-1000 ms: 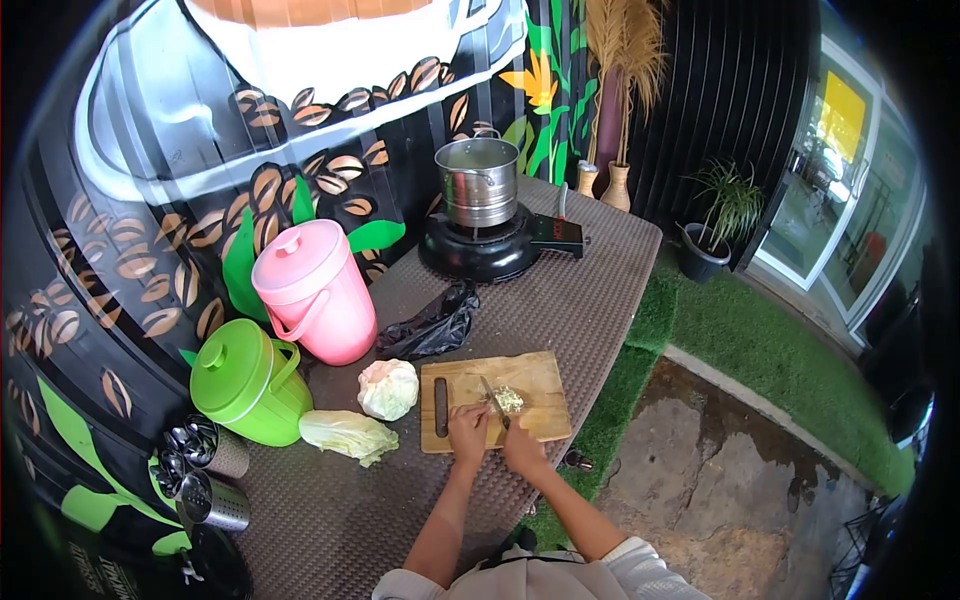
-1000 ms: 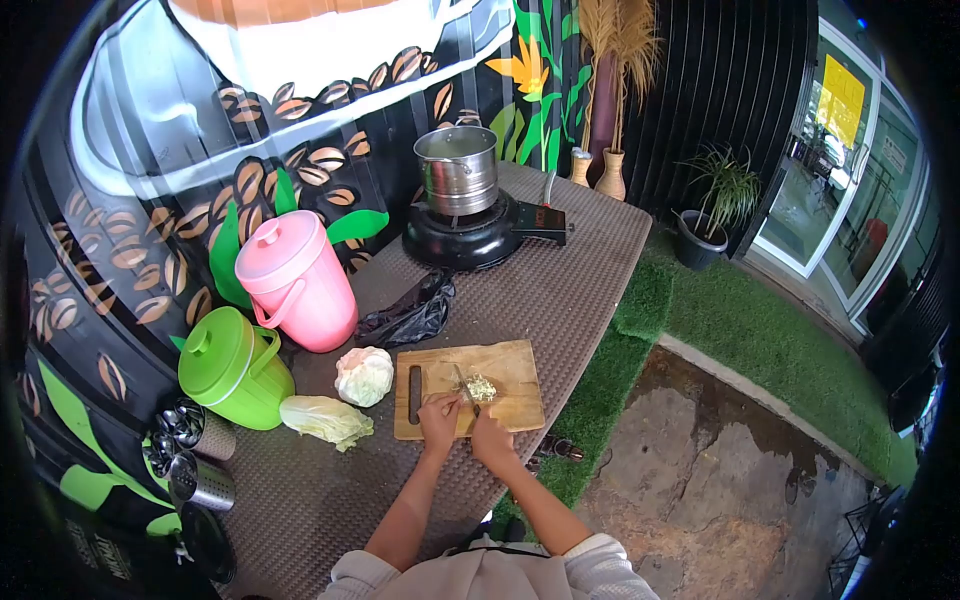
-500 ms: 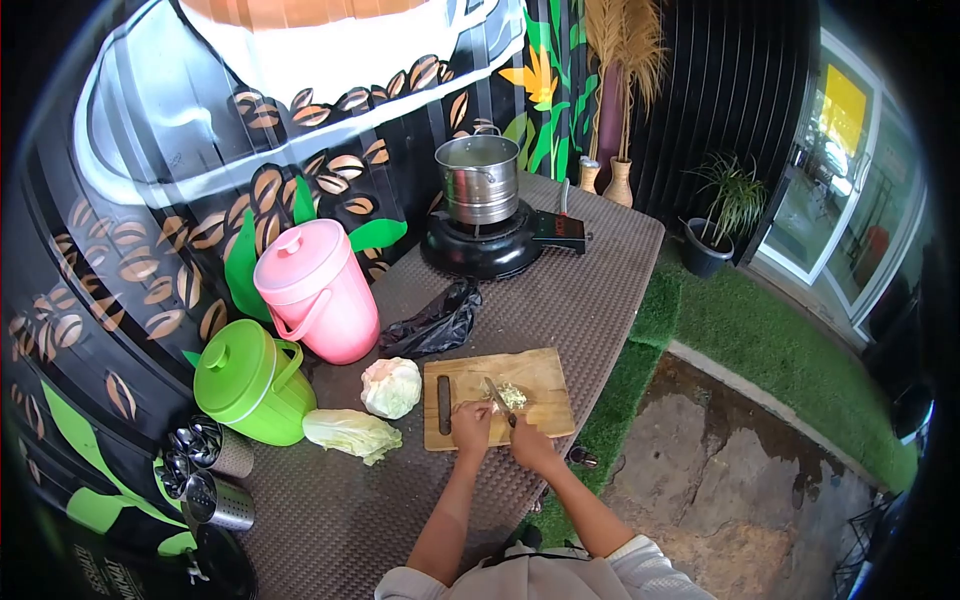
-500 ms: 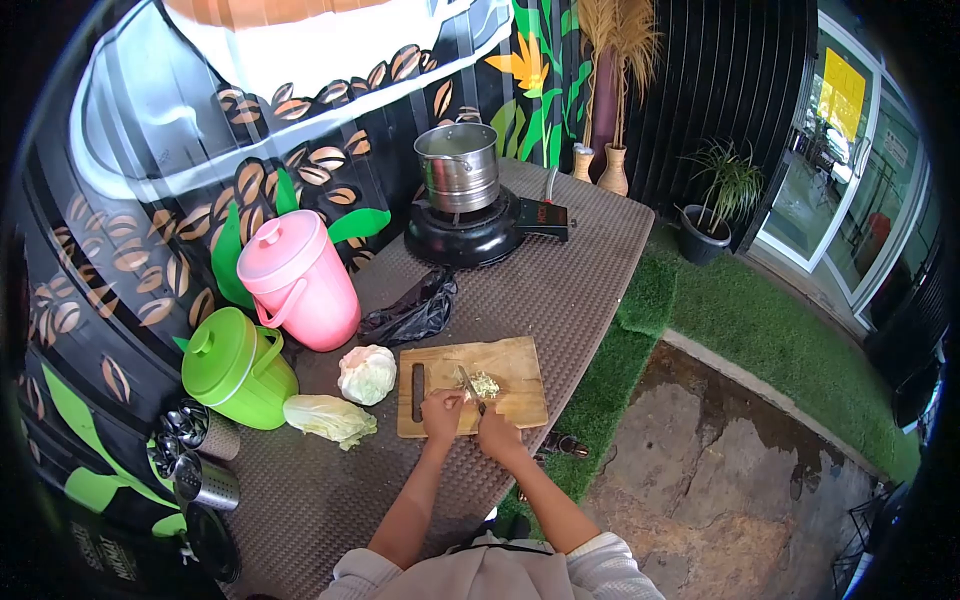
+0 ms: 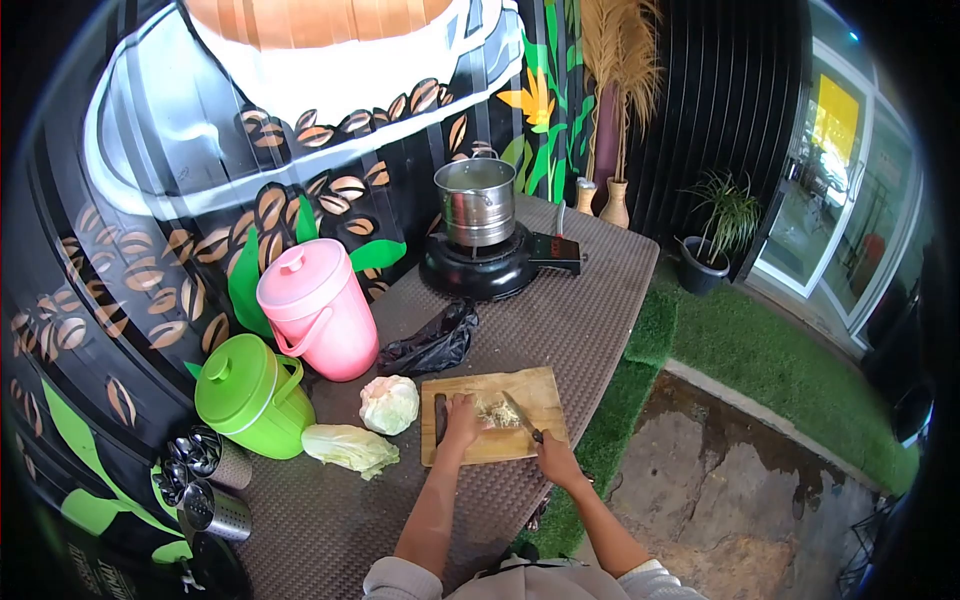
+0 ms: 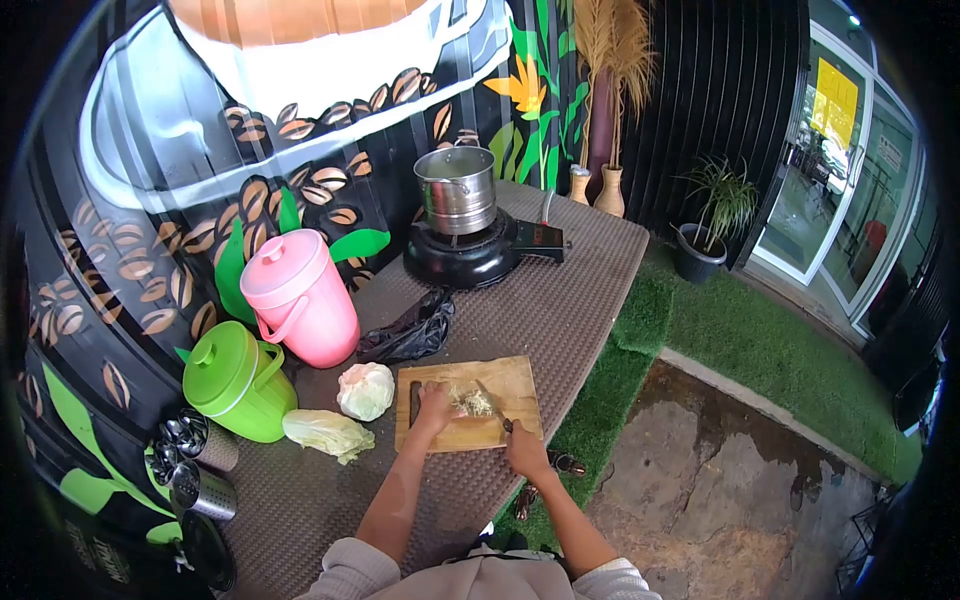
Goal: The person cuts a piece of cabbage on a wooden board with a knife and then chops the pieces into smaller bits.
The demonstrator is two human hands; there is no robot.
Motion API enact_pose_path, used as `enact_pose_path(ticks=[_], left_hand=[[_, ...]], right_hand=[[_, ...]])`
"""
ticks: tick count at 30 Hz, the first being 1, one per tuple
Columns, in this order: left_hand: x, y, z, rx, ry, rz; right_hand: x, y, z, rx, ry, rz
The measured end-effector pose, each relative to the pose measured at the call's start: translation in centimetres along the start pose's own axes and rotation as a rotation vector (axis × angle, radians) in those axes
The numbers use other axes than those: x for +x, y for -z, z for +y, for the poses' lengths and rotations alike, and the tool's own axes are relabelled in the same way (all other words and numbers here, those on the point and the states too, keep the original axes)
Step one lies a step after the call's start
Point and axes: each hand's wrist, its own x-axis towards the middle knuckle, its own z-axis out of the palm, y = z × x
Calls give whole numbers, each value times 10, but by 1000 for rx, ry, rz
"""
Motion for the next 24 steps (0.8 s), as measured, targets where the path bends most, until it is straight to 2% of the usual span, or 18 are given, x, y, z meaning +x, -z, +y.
enact_pose_path(ticks=[2,3,5,11,14,18,20,24], left_hand=[[2,9,3,-154,-12,-141],[3,4,0,-154,-9,-139],[7,-9,-12,-380,-14,-259],[-10,14,16,-557,15,-190],[-17,20,17,-593,109,-92],[-21,9,8,-542,100,-108],[-19,-1,7,-565,139,-94],[-21,-1,26,-442,80,-9]], right_hand=[[4,-5,16,55,54,129],[5,-3,19,55,56,127],[6,2,18,10,-41,123],[4,0,12,-91,-29,141],[6,-7,6,-179,-107,159],[4,-15,-6,-198,-59,198],[4,-12,-20,-209,-94,40],[4,-11,-28,-223,-76,24]])
